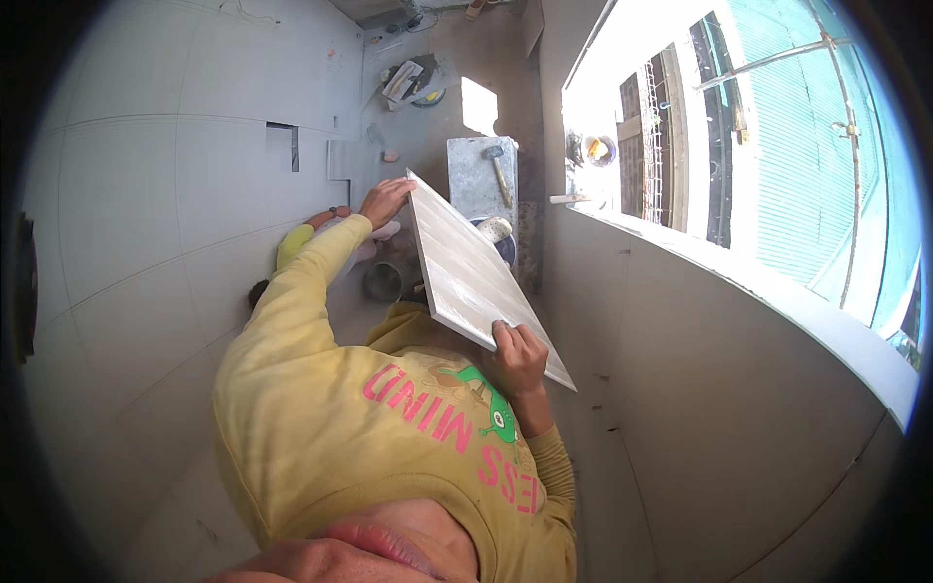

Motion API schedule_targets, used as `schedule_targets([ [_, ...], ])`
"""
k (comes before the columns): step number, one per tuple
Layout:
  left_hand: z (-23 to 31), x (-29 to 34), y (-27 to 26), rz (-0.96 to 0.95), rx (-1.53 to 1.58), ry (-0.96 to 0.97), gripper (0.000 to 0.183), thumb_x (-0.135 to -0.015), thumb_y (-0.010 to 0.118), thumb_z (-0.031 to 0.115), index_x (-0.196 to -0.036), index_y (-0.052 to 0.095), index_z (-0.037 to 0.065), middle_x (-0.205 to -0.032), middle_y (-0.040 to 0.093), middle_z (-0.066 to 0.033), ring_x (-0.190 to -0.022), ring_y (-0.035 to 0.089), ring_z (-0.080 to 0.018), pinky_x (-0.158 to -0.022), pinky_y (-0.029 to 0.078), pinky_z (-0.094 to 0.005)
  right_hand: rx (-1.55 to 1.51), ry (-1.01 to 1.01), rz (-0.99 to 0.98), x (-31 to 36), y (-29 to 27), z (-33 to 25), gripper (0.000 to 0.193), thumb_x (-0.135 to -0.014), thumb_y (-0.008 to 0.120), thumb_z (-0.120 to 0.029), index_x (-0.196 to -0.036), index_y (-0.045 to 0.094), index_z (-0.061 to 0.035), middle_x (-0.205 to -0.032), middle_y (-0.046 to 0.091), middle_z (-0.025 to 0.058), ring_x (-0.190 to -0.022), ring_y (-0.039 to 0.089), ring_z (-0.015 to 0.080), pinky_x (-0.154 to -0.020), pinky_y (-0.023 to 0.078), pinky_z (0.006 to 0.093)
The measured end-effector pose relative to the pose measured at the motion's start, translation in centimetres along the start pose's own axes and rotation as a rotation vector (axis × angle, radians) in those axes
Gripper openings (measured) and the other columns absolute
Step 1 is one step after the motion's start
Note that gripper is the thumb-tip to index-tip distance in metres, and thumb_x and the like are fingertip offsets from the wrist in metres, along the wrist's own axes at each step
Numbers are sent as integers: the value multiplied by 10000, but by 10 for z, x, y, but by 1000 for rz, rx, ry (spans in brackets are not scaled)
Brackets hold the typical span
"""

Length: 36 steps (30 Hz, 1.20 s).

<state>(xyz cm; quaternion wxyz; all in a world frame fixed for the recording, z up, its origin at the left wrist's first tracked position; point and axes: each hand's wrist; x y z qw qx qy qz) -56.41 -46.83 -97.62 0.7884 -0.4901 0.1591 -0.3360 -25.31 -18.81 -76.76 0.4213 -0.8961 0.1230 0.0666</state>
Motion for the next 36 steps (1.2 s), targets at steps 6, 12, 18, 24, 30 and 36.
schedule_targets([
  [6,81,80,28,-123,1251,-1175,1040,-820,554,813,-1457,433,0,-1264,638,-184,-1098,642,-350,-969,479,-506,114,54,-84,-35,72,30,212,-679,757,-94,-699,546,-97,-597,585,74,-596,602,266,-528,491,407],
  [12,175,64,-9,-124,1573,-1031,823,-877,491,805,-1246,606,79,-1147,667,-71,-1087,645,-255,-912,485,-474,224,14,-285,-31,137,79,214,-732,766,-190,-682,579,-100,-603,629,92,-638,660,267,-552,533,411],
  [18,192,35,73,166,1217,-1121,432,-900,710,348,-1075,687,-46,-1018,728,-164,-905,703,-215,-746,546,-375,264,-8,-414,-26,184,104,142,-778,696,-166,-708,599,-90,-663,683,105,-677,679,272,-590,551,415],
  [24,173,43,136,146,1288,-1284,359,-818,601,111,-1126,657,-66,-1083,718,-192,-1012,705,-270,-815,551,-378,228,-12,-469,-4,210,130,176,-801,719,-202,-728,601,-94,-658,678,106,-688,686,282,-583,550,416],
  [30,167,34,117,141,1236,-1406,364,-809,588,62,-1139,652,-78,-1079,715,-167,-979,697,-233,-796,540,-365,197,-17,-488,1,233,135,185,-795,725,-209,-715,603,-97,-673,689,103,-682,687,278,-585,553,407],
  [36,157,27,131,155,1240,-1326,258,-800,591,64,-990,676,-89,-949,720,-137,-895,687,-199,-764,535,-365,224,-4,-488,-7,240,145,263,-818,749,-295,-723,612,-93,-681,690,121,-703,698,285,-595,554,408],
])
Point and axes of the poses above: each hand's wrist, its own x-axis away from the middle knuckle, its own y-axis out of the palm, z = x × y
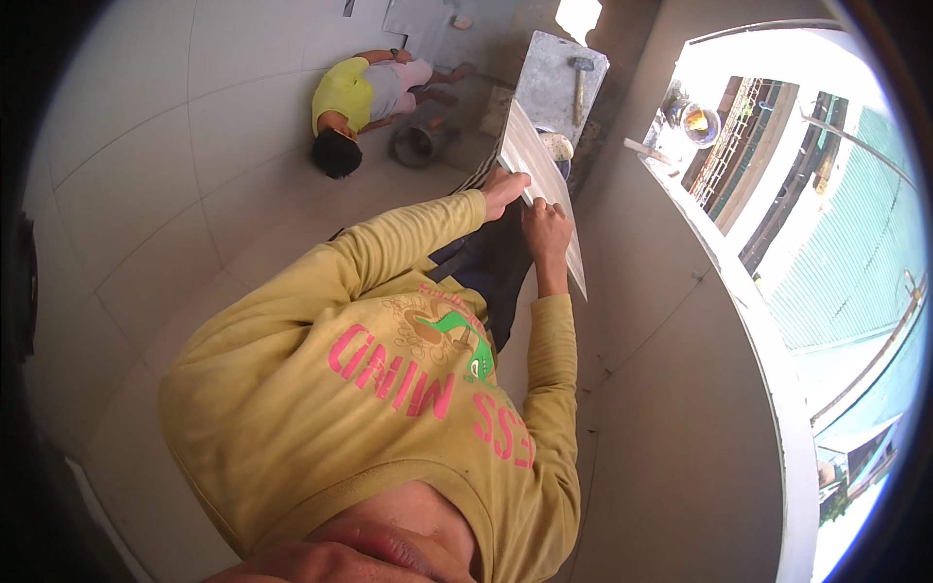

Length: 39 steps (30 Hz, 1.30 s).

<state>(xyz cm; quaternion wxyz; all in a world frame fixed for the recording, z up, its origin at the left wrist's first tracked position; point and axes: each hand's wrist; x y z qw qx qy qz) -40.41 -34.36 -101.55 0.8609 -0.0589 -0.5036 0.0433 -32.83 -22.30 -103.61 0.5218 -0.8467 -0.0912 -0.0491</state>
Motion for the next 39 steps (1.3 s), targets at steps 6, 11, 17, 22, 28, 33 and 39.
schedule_targets([
  [6,-9,-10,2,9,-3,-18,260,-802,577,71,-992,656,-88,-975,707,-161,-860,682,-213,-732,522,-357,1,71,-5,2,-14,-6,299,-824,753,-361,-770,650,-86,-749,720,98,-729,705,288,-617,563,412],
  [11,3,-13,1,-92,157,-124,350,-842,564,85,-1165,599,-43,-1066,672,-178,-953,702,-310,-768,604,-456,-12,209,-67,26,-29,-6,359,-805,775,-401,-950,666,-91,-940,741,100,-842,696,319,-690,552,459],
  [17,1,-43,-12,-163,78,-108,367,-874,554,111,-1220,575,-12,-1105,658,-173,-993,688,-340,-812,601,-531,-63,412,-149,91,-22,18,372,-847,734,-333,-1121,658,-93,-1044,716,122,-946,673,343,-816,524,482],
  [22,12,-53,-25,-286,-11,-149,419,-893,562,176,-1267,553,-11,-1156,666,-188,-1047,675,-344,-855,565,-547,-105,561,-48,88,-8,26,346,-867,693,-252,-1175,674,-96,-1097,704,127,-1007,662,346,-868,522,496],
  [28,19,-58,-30,-232,-100,-151,448,-895,557,171,-1317,519,25,-1182,651,-181,-1056,665,-369,-884,522,-599,-115,621,-177,81,-13,15,248,-867,683,-233,-1104,713,-164,-1115,708,101,-1033,659,325,-863,515,505],
  [33,30,-77,-38,-264,-145,-168,463,-877,591,197,-1307,514,41,-1178,617,-181,-1050,634,-386,-880,513,-611,-121,579,-102,71,-29,5,185,-873,645,-220,-1021,723,-143,-1036,724,112,-982,678,343,-827,534,497],
  [39,32,-63,-40,-254,-114,-243,398,-883,576,194,-1253,535,53,-1097,646,-185,-917,670,-351,-826,527,-590,-89,552,-51,82,-13,11,167,-877,590,-191,-963,715,-119,-1010,724,113,-964,683,334,-813,540,501],
])
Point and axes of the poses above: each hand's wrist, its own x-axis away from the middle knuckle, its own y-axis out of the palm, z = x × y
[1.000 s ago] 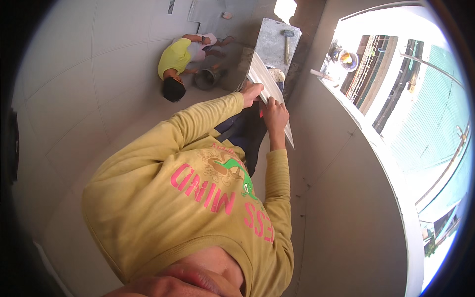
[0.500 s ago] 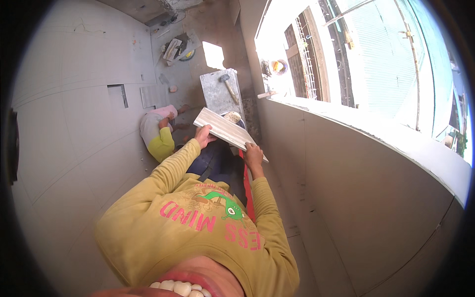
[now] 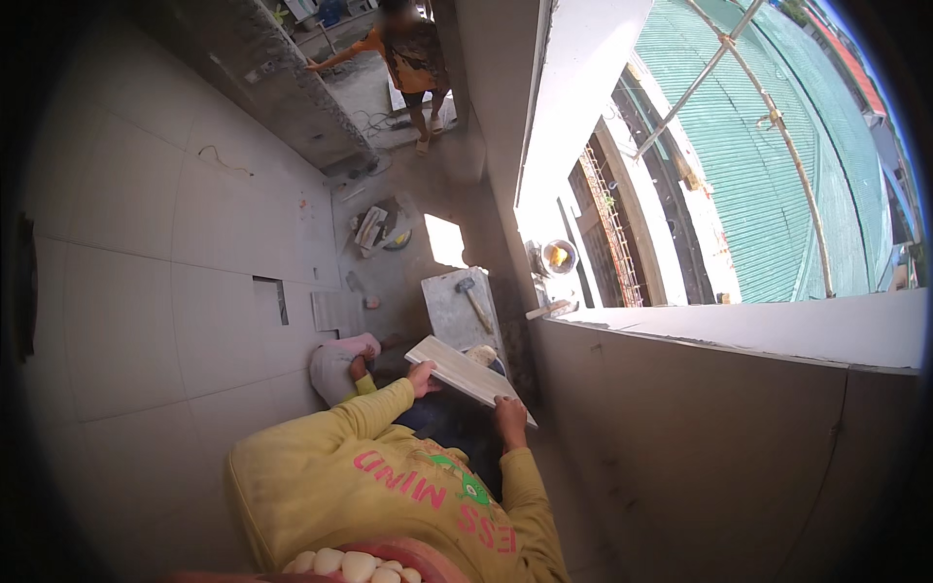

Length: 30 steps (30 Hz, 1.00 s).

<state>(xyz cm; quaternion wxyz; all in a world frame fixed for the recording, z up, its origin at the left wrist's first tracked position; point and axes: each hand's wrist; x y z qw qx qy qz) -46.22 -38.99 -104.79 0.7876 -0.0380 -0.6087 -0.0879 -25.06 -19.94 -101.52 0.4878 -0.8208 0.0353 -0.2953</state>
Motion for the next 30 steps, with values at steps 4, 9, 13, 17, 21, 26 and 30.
schedule_targets([
  [4,0,-1,-9,-30,29,-3,432,-885,583,206,-1284,520,52,-1173,624,-181,-1018,656,-386,-874,513,-617,-4,-29,-25,-5,1,-3,175,-886,549,-162,-937,709,-110,-997,724,108,-964,683,329,-802,535,515],
  [9,3,-13,-19,-18,48,32,412,-890,583,220,-1266,546,56,-1151,639,-160,-976,658,-353,-824,533,-598,4,-62,-32,-16,1,-5,296,-844,719,-382,-993,721,-126,-990,733,113,-943,692,351,-784,536,516],
  [13,-5,-5,-14,57,63,79,371,-925,582,286,-1230,556,78,-1063,672,-126,-910,689,-317,-795,555,-557,6,-95,-37,-14,15,-2,276,-852,698,-344,-1004,705,-113,-994,731,110,-961,684,352,-781,534,514],
  [17,-25,1,4,307,-69,138,580,-877,682,505,-1213,517,62,-1140,608,-126,-963,633,-287,-819,543,-533,5,-103,-52,-11,7,-10,219,-883,624,-259,-1024,703,-113,-1005,729,112,-943,677,357,-769,535,515],
  [21,-51,29,27,177,-152,67,774,-871,672,562,-1390,464,28,-1347,563,-193,-1104,640,-356,-872,530,-562,-5,-123,-40,-12,6,-15,169,-915,536,-186,-993,671,-121,-1010,720,96,-957,670,349,-790,517,523],
  [26,-68,14,34,223,-268,115,799,-814,698,572,-1262,583,-80,-1224,655,-247,-1026,695,-374,-837,568,-469,-60,-131,22,-7,21,-27,219,-899,544,-178,-1057,675,-103,-1059,717,100,-974,668,354,-790,525,511],
  [30,-66,18,39,274,-278,180,647,-838,663,495,-1160,687,-65,-1167,691,-277,-1093,684,-378,-926,543,-415,-32,-195,-47,-12,31,-15,305,-880,573,-172,-1160,666,-97,-1109,716,122,-973,660,385,-806,527,515],
])
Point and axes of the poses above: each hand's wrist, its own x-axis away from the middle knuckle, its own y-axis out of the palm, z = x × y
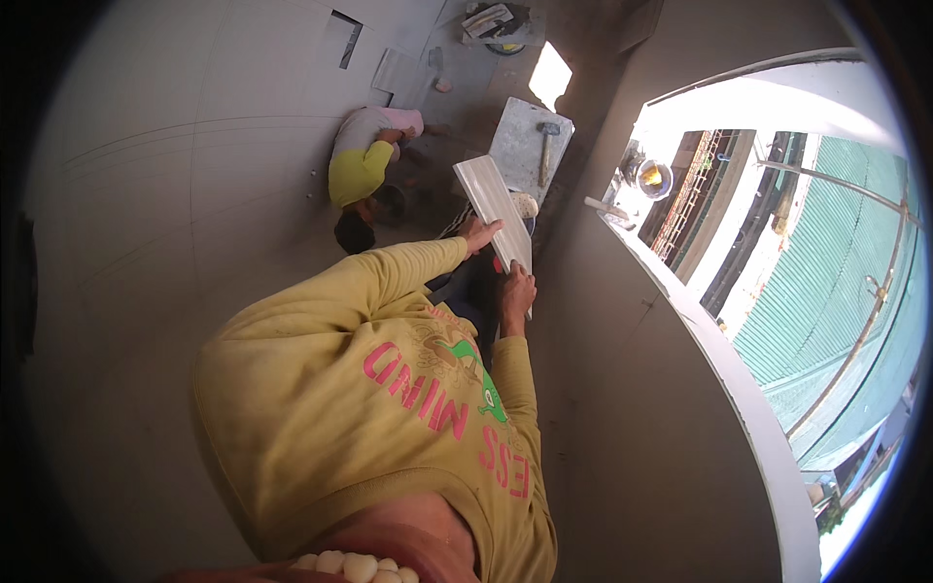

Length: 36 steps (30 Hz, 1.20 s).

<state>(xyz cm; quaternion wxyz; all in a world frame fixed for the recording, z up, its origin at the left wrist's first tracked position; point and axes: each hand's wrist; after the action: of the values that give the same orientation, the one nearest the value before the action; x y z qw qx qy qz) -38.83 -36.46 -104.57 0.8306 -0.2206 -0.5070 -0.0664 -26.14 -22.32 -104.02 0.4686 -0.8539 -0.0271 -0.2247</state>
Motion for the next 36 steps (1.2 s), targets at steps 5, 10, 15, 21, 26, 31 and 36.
schedule_targets([
  [5,-25,-26,7,-7,-47,50,539,-878,615,385,-1230,646,-23,-1082,694,-192,-916,692,-317,-655,575,-428,-7,-7,-15,2,-13,-15,310,-881,611,-191,-1167,664,-82,-1093,714,151,-970,657,396,-811,530,517],
  [10,-12,-11,6,-16,-49,-3,538,-850,586,379,-1155,676,-56,-1167,675,-298,-1128,652,-420,-974,527,-445,-26,-18,-14,1,-4,-6,353,-888,628,-205,-1212,659,-69,-1128,708,159,-988,653,402,-839,531,511],
  [15,-21,-11,8,-41,-71,97,533,-844,597,371,-1189,671,-29,-1196,668,-286,-1147,641,-418,-989,519,-446,-3,1,-56,2,2,3,369,-863,624,-180,-1215,670,-83,-1151,704,154,-1007,651,397,-857,532,496],
  [21,-32,-13,10,-61,-31,81,561,-825,614,401,-1201,675,-11,-1241,650,-283,-1181,624,-410,-1013,505,-439,-7,-27,-24,8,8,11,357,-875,593,-182,-1211,678,-97,-1129,709,150,-986,658,388,-845,539,493],
  [26,-27,-15,2,-53,-122,37,585,-825,623,432,-1202,680,-11,-1239,655,-281,-1186,623,-415,-1017,500,-439,4,-24,-7,7,12,4,351,-877,581,-174,-1206,681,-102,-1119,711,142,-961,664,380,-823,548,498],
  [31,-25,-14,-1,-56,-106,67,527,-846,626,388,-1190,690,-6,-1179,692,-262,-1072,693,-387,-895,562,-447,22,-39,-29,3,8,-1,349,-875,578,-172,-1199,680,-89,-1103,715,142,-951,668,381,-814,550,500],
  [36,-17,-12,-4,-172,154,-120,481,-900,586,295,-1302,595,32,-1146,672,-162,-947,685,-312,-760,579,-513,24,-34,-62,-2,8,-6,335,-894,564,-177,-1189,680,-71,-1090,712,170,-920,670,403,-813,545,506],
])
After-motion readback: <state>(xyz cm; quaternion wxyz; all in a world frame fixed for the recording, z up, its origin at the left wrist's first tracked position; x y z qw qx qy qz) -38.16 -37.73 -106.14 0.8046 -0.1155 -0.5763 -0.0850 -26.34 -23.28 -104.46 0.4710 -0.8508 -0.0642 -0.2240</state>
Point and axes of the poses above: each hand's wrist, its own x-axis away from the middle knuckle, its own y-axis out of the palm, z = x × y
